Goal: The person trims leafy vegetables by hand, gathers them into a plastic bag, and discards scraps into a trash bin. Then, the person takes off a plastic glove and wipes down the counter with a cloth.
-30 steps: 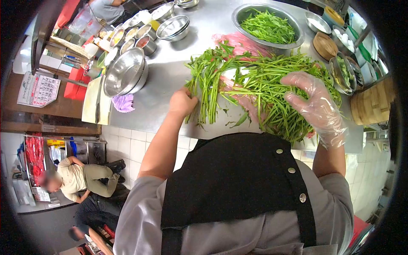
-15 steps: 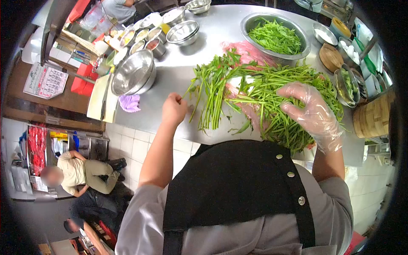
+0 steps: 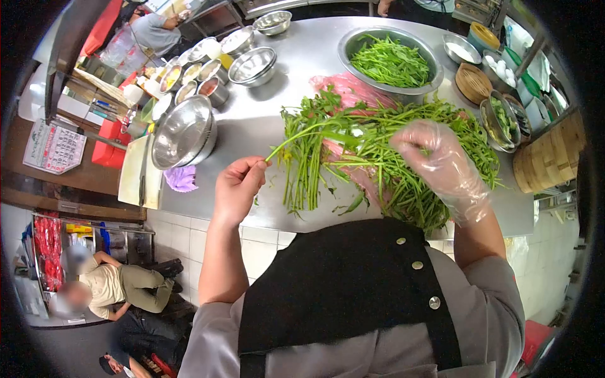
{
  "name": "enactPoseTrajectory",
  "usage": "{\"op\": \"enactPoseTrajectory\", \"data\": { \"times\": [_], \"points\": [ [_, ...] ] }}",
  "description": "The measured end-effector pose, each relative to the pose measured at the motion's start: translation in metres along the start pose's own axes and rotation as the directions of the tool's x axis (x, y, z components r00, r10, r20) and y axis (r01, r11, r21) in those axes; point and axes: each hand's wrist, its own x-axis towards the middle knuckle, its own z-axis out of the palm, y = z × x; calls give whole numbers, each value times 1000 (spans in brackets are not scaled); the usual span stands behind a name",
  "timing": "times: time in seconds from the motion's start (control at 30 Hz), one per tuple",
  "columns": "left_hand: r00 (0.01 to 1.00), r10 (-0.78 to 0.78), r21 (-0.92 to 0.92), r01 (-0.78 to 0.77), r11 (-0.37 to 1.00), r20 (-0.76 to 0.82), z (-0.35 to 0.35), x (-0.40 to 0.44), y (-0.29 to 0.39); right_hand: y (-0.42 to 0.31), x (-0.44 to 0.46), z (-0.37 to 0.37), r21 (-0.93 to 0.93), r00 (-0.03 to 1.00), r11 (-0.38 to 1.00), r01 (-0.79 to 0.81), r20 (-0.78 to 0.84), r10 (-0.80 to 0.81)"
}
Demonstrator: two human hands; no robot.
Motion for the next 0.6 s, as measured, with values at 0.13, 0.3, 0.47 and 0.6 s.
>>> {"op": "enactPoseTrajectory", "data": {
  "times": [0.13,0.3,0.47,0.6],
  "points": [
    [999,10,76,-13,997,38,1,-11,7,-2,14,11,13,979,995,101,-180,-97],
    [992,78,104,-88,991,96,8,-15,8,-2,37,17,57,979,977,205,-26,-204],
    [989,71,136,-88,987,128,11,-17,10,5,56,41,92,905,936,338,239,-351],
    [992,33,163,-53,985,119,13,-16,14,10,57,56,195,890,979,65,432,-145]
  ]
}}
